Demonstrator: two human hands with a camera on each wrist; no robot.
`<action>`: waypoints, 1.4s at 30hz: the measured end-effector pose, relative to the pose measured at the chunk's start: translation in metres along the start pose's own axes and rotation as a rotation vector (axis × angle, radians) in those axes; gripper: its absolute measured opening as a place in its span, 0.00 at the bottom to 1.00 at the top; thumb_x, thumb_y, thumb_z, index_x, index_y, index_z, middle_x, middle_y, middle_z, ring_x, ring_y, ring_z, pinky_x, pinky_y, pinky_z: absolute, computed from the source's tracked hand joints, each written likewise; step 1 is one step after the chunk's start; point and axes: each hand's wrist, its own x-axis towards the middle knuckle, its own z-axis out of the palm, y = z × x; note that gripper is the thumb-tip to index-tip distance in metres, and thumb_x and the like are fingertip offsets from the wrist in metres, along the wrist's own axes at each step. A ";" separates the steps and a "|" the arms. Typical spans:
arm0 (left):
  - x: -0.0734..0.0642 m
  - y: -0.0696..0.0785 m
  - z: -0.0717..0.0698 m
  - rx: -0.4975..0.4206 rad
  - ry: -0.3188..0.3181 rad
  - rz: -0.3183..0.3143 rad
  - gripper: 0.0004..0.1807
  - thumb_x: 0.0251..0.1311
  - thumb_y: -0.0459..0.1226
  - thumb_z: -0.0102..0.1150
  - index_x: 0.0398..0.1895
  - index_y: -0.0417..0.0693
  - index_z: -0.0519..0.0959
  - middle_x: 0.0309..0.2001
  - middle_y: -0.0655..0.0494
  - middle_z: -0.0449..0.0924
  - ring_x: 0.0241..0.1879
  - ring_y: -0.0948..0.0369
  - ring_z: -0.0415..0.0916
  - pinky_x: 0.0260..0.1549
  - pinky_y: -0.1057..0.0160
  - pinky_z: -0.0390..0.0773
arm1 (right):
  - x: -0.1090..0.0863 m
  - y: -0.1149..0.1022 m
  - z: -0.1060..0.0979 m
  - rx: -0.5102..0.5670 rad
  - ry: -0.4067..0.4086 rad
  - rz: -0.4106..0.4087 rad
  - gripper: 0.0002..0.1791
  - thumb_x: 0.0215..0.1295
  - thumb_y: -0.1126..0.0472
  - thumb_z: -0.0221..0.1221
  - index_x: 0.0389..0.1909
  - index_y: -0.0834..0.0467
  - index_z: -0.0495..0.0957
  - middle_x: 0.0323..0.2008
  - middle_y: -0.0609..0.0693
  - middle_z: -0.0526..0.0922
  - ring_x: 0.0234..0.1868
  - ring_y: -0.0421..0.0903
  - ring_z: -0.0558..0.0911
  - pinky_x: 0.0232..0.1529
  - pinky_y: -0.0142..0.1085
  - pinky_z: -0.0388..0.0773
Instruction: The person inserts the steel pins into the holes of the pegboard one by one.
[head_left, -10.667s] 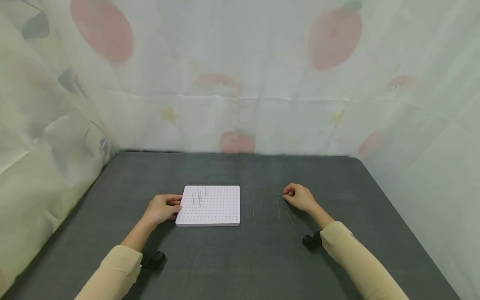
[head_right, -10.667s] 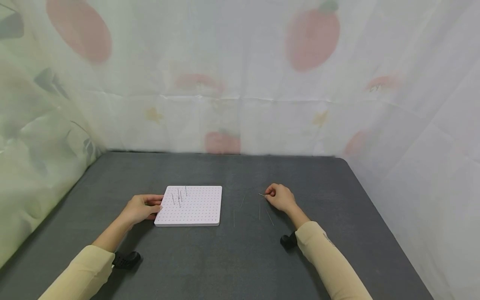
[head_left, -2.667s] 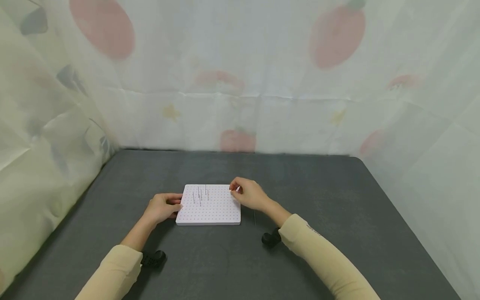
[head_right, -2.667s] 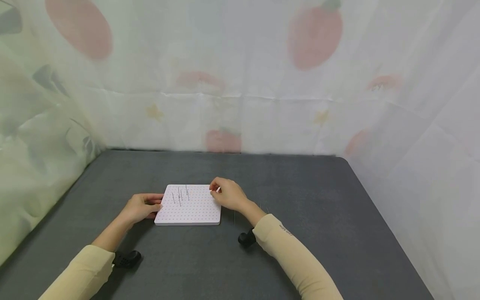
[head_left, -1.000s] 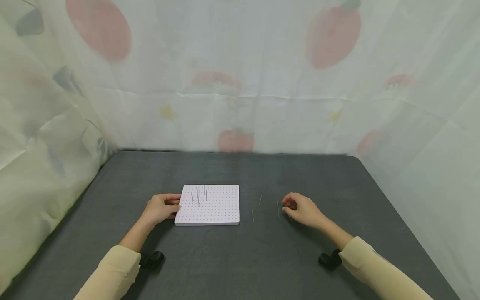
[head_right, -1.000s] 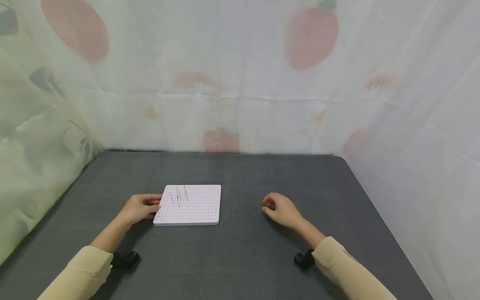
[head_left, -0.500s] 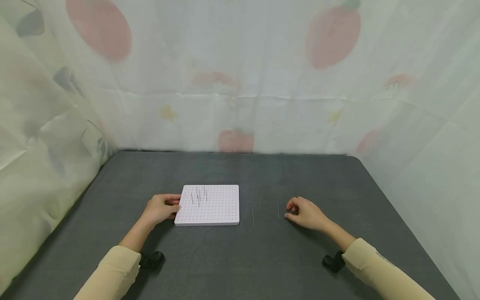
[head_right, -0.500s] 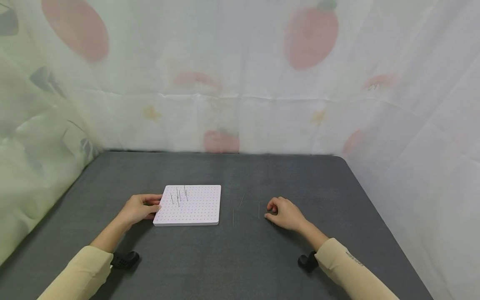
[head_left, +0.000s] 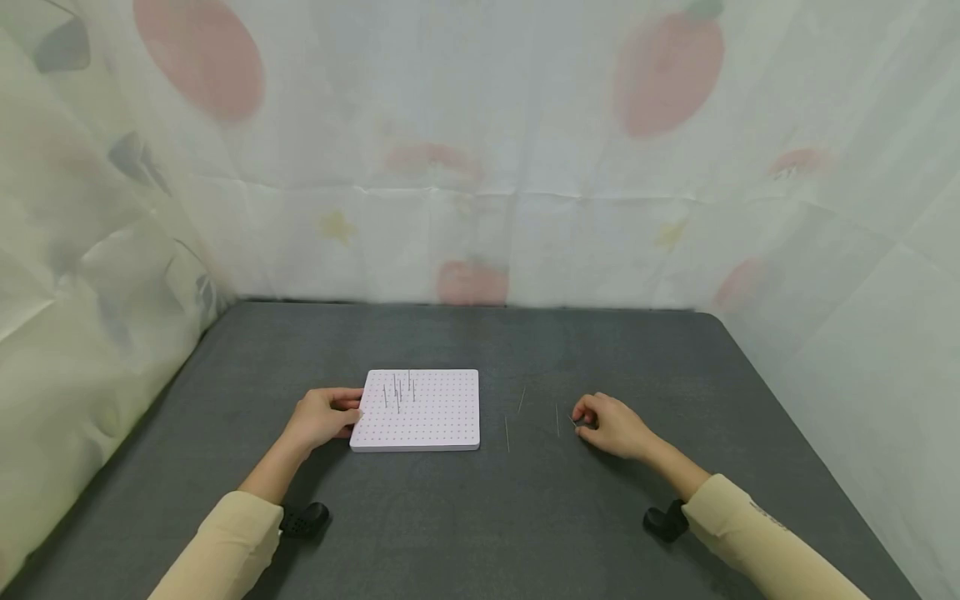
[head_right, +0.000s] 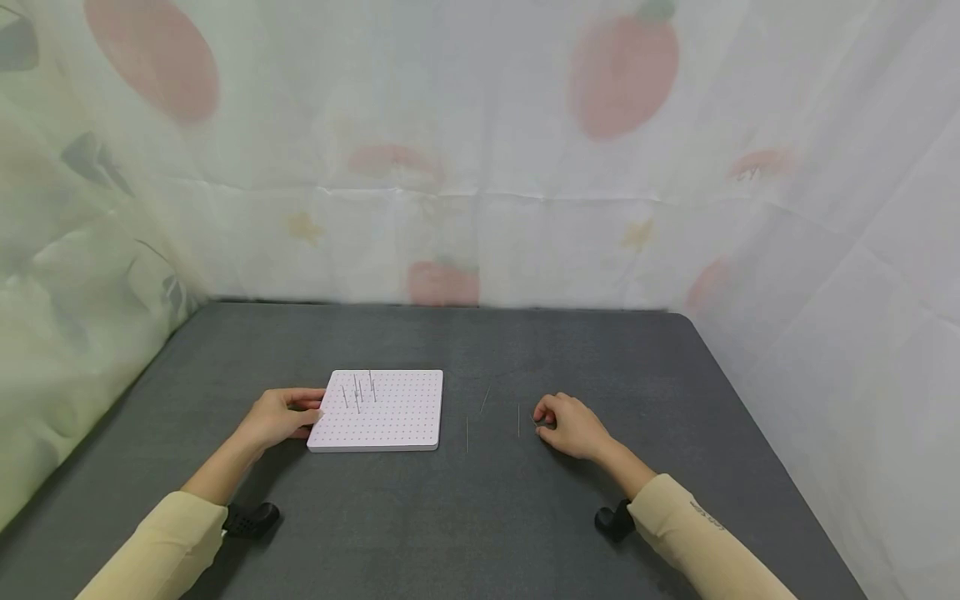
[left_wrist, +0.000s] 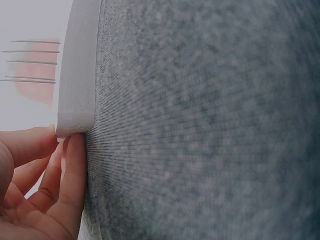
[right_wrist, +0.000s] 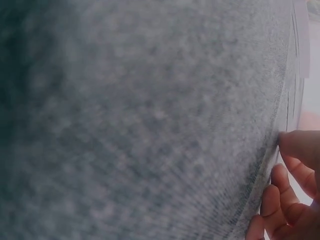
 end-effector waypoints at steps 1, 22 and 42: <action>0.000 0.000 0.000 0.001 0.000 0.002 0.23 0.57 0.31 0.57 0.57 0.37 0.72 0.45 0.42 0.77 0.34 0.60 0.79 0.31 0.61 0.82 | 0.001 0.001 0.000 0.004 0.002 0.001 0.07 0.53 0.64 0.64 0.31 0.54 0.76 0.26 0.45 0.71 0.27 0.38 0.66 0.28 0.32 0.65; -0.001 0.000 0.001 0.002 0.009 -0.002 0.23 0.56 0.31 0.57 0.57 0.37 0.72 0.45 0.42 0.77 0.33 0.60 0.79 0.30 0.61 0.82 | 0.003 0.004 0.003 0.054 0.055 0.016 0.05 0.56 0.67 0.61 0.30 0.53 0.77 0.26 0.43 0.72 0.27 0.38 0.68 0.28 0.31 0.66; 0.000 0.002 0.001 0.023 0.021 -0.003 0.23 0.55 0.30 0.57 0.56 0.36 0.73 0.44 0.42 0.77 0.33 0.59 0.78 0.29 0.61 0.82 | 0.002 -0.006 0.006 0.055 0.059 0.171 0.03 0.55 0.63 0.62 0.28 0.53 0.76 0.25 0.45 0.71 0.26 0.40 0.67 0.28 0.34 0.64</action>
